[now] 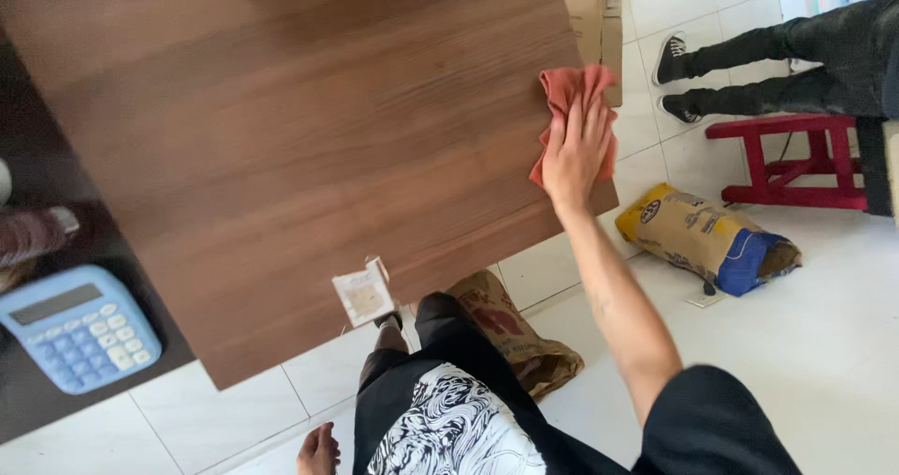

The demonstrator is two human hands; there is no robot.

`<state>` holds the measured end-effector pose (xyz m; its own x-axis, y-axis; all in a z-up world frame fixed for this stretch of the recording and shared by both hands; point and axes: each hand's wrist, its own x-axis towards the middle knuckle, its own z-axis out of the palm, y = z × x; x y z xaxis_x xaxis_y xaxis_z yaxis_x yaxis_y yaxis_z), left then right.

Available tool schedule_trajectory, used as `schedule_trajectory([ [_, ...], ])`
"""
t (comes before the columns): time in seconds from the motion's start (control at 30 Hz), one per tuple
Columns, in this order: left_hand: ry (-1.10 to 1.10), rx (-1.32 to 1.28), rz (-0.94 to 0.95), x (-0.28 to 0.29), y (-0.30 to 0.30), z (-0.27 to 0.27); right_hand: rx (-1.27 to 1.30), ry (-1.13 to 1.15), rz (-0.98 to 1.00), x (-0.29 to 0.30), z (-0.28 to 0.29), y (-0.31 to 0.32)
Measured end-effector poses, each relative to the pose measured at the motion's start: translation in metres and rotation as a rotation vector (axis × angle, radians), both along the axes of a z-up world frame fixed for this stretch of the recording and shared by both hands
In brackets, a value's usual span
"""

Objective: The person wipes a wooden counter and a glass display case with a cloth after applying a liquid from a spray bottle. They clean multiple sections of the counter and the exterior of the candy display.

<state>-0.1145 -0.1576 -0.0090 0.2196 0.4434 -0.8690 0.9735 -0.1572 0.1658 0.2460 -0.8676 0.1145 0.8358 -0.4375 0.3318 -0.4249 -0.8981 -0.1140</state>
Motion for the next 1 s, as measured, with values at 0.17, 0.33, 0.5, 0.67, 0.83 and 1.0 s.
schedule_trajectory([
  [0.17,0.010,-0.069,-0.058,-0.021,0.017,0.016,0.238,0.119,-0.097,-0.015,-0.016,0.091],
  [0.33,0.054,-0.097,0.049,-0.051,0.024,0.012,0.216,0.000,0.329,0.072,0.039,0.199],
  [0.5,0.067,-0.083,0.044,-0.081,0.039,0.010,0.282,0.098,0.729,0.031,-0.003,0.379],
  [0.67,0.009,-0.131,0.024,-0.081,0.042,-0.010,0.511,0.010,0.850,-0.046,0.037,0.346],
  [0.83,-0.017,-0.167,-0.071,-0.042,0.034,-0.019,0.230,-0.033,0.656,-0.145,0.016,0.187],
  [1.0,-0.032,-0.173,-0.118,-0.002,0.026,-0.017,0.260,0.173,0.217,-0.125,0.034,0.080],
])
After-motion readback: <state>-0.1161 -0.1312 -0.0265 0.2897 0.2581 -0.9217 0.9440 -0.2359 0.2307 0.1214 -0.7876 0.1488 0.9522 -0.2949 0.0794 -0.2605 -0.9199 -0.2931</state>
